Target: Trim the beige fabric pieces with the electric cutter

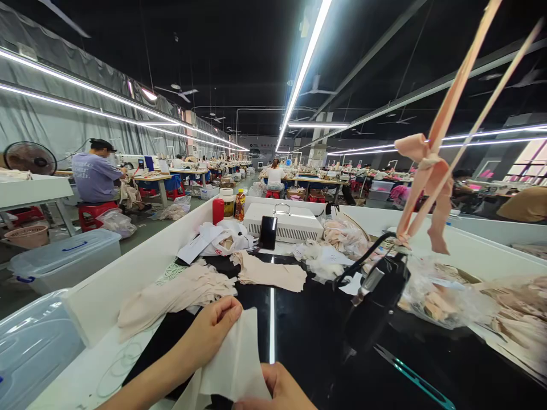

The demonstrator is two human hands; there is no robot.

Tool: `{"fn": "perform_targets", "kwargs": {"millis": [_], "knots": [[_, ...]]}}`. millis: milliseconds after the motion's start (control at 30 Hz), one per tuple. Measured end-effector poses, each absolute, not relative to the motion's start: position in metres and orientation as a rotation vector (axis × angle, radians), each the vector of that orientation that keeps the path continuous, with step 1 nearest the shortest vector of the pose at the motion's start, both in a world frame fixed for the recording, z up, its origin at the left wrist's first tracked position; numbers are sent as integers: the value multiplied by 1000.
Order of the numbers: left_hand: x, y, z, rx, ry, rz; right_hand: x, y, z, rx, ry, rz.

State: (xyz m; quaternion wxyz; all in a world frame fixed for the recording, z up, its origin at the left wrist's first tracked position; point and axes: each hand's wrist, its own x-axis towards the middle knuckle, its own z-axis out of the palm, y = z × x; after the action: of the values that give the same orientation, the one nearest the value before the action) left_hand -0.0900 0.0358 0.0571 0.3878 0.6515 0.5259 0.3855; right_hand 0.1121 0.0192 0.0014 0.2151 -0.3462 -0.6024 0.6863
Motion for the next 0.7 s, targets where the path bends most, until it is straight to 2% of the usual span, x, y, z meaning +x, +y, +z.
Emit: {"fn": "perform_targets", "kwargs": {"millis": [100,200,333,433,533,700], "knots": [[-89,39,57,1742,1364,987,113,16,15,-963,-1657,1952],[-85,43,62,1855,1369,1023,114,21,14,-968,-1837,1786],[-80,50,64,2198,1325,1176,125,42,9,-1068,-1964,1418],[-74,51,54,2660,1091,1221,142,61,9,-1189,-2053,1083],[-65,46,32,2993,819,1054,161,76,7,-1318,-2159,752],[-55,35,-2,2983,811,799,183,94,-2,-1433,-2313,219]]}}
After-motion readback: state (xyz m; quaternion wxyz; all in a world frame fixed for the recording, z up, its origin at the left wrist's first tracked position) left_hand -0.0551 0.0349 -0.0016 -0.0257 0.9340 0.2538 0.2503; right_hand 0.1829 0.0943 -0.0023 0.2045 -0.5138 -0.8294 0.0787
